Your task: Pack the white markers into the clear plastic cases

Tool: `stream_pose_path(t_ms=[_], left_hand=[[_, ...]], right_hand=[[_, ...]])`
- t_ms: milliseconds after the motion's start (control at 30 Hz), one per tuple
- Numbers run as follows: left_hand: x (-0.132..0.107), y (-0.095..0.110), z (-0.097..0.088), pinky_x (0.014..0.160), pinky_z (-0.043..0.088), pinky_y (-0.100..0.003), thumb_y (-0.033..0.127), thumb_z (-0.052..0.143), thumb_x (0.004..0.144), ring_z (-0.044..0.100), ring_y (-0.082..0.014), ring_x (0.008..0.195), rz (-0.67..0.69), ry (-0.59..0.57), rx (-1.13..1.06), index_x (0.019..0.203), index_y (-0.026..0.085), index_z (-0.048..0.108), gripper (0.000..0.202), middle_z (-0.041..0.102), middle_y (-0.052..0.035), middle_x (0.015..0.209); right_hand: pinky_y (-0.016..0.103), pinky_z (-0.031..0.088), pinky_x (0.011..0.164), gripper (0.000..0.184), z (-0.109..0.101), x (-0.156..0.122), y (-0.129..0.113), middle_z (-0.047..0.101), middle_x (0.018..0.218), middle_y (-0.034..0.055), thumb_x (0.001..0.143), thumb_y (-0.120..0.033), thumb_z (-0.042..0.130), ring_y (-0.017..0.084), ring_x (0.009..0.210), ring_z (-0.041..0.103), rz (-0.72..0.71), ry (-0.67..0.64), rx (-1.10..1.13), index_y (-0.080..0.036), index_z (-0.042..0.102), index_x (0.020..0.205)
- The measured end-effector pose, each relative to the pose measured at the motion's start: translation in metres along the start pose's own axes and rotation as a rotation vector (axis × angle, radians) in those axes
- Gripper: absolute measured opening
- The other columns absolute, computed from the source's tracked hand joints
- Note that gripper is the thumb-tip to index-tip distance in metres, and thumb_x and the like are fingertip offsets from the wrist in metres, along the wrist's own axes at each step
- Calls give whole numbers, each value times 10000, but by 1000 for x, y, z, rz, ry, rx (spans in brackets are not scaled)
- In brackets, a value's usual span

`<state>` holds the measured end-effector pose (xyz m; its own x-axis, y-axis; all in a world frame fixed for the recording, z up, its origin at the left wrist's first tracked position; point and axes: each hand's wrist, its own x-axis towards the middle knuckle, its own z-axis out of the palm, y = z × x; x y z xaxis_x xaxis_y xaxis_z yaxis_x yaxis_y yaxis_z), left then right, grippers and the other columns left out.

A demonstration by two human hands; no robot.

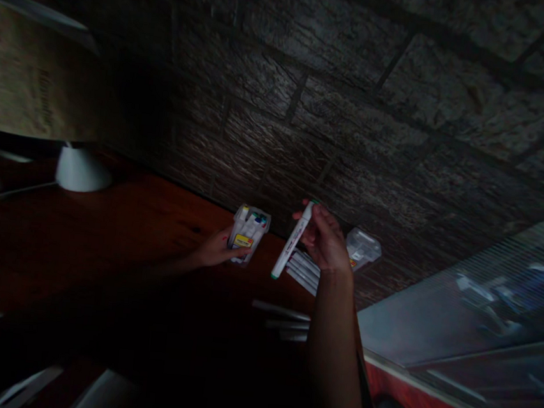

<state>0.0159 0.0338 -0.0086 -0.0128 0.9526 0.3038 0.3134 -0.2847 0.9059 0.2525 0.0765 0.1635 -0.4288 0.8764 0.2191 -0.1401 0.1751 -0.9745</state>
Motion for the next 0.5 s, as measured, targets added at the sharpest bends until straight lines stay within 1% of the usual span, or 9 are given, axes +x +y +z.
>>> stream_pose_path(t_ms=[67,133,233,300,367,433,500], left_hand=[[0,-1,0,997,581,-451,525,803,774,715,-290,1161,-3,8,-6,1295,186,626,647,740,-134,1259],[0,-2,0,993,581,-453,525,809,770,719,-291,1146,-14,10,-4,1300,194,626,651,744,-130,1250],[0,-4,0,990,579,-451,531,810,770,722,-289,1132,-9,-12,-4,1312,206,619,660,747,-117,1248],[0,-5,0,982,581,-444,537,810,770,724,-288,1123,12,-34,-8,1300,200,623,656,750,-114,1238],[-1,-6,0,967,586,-433,541,812,769,729,-285,1104,32,-61,-17,1278,185,629,648,757,-118,1211],[-1,-5,1,960,589,-425,536,810,775,732,-278,1093,43,-85,-31,1269,178,629,637,761,-116,1188],[-2,-4,0,954,590,-416,523,812,776,731,-272,1089,50,-89,-38,1269,183,629,626,763,-110,1176]], right_hand=[[191,243,369,426,1,1,0,731,833,3,777,-602,787,48,468,324,-32,18,-10,-269,699,1027],[192,258,370,429,1,3,0,715,883,8,790,-623,770,59,509,401,-110,65,-15,-272,698,1024],[179,344,430,423,3,4,-1,676,910,-2,790,-619,780,73,629,547,-210,160,0,-283,691,1031],[176,403,490,413,6,5,-1,673,935,-3,786,-594,795,84,706,613,-220,209,-1,-286,685,1038],[181,436,523,430,11,5,0,690,977,9,767,-575,815,97,751,650,-206,228,-15,-275,681,1044],[189,463,538,462,16,6,2,706,1012,26,753,-570,824,118,786,677,-189,213,-54,-260,678,1063],[206,493,557,492,20,6,5,712,1002,32,754,-572,820,144,817,700,-173,173,-129,-257,672,1102]])
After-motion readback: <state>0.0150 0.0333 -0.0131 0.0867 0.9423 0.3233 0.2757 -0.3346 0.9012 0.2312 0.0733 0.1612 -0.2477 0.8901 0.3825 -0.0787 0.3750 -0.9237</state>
